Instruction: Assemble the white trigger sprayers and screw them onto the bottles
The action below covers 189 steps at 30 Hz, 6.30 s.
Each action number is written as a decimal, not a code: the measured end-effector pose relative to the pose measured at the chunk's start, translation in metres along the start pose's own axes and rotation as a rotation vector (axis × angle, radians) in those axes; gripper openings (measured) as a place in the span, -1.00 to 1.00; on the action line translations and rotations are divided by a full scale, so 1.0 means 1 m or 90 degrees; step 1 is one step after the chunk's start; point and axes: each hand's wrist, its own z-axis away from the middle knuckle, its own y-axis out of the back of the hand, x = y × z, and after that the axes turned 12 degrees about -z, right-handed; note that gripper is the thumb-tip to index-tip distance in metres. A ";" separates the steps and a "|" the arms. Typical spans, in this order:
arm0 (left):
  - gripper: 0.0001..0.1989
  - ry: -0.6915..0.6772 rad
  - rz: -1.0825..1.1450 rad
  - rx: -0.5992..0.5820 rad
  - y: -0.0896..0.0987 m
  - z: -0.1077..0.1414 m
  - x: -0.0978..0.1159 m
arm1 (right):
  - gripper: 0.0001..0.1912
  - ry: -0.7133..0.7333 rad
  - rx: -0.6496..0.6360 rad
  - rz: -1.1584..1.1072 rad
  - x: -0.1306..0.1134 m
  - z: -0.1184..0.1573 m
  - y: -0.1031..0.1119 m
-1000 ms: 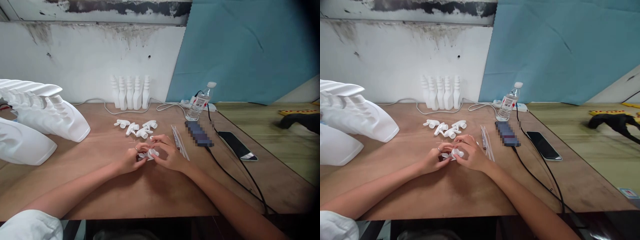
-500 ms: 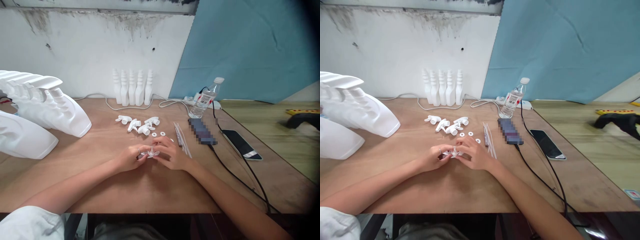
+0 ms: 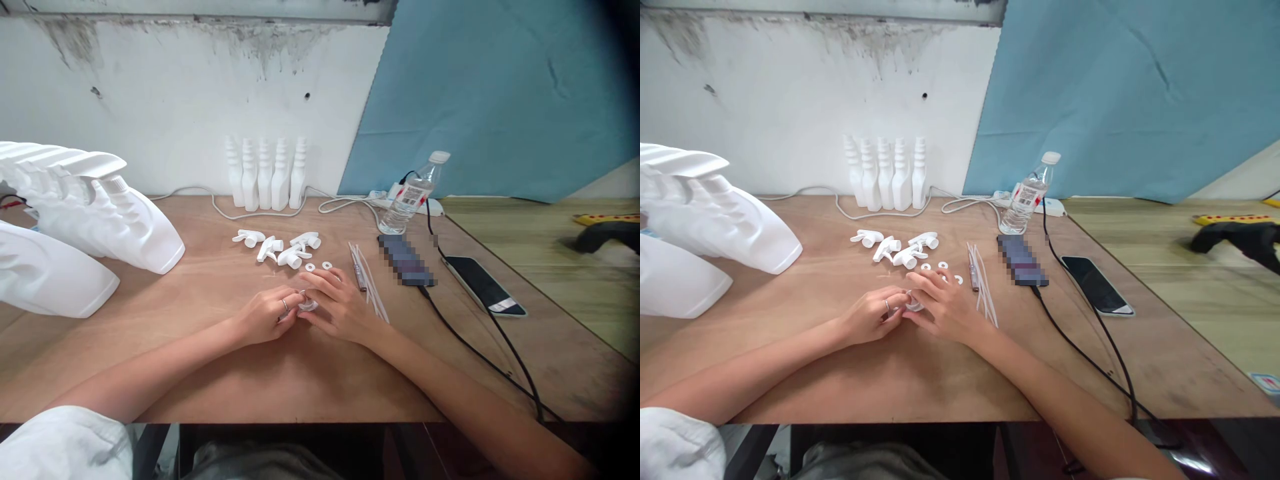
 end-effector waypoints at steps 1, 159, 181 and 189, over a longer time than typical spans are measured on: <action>-0.85 0.000 0.002 0.002 0.000 0.000 0.000 | -0.75 -0.017 -0.002 -0.020 -0.002 0.000 -0.001; -0.65 0.662 -0.062 0.333 0.006 -0.087 -0.301 | -0.62 0.092 0.122 -0.039 0.011 0.007 0.004; -0.45 0.567 0.010 0.290 0.034 0.003 -0.177 | -0.54 0.122 0.134 -0.046 0.004 0.007 0.015; -0.42 0.495 0.083 0.215 0.041 0.028 -0.128 | -0.68 -0.052 0.521 -0.481 -0.018 -0.040 0.065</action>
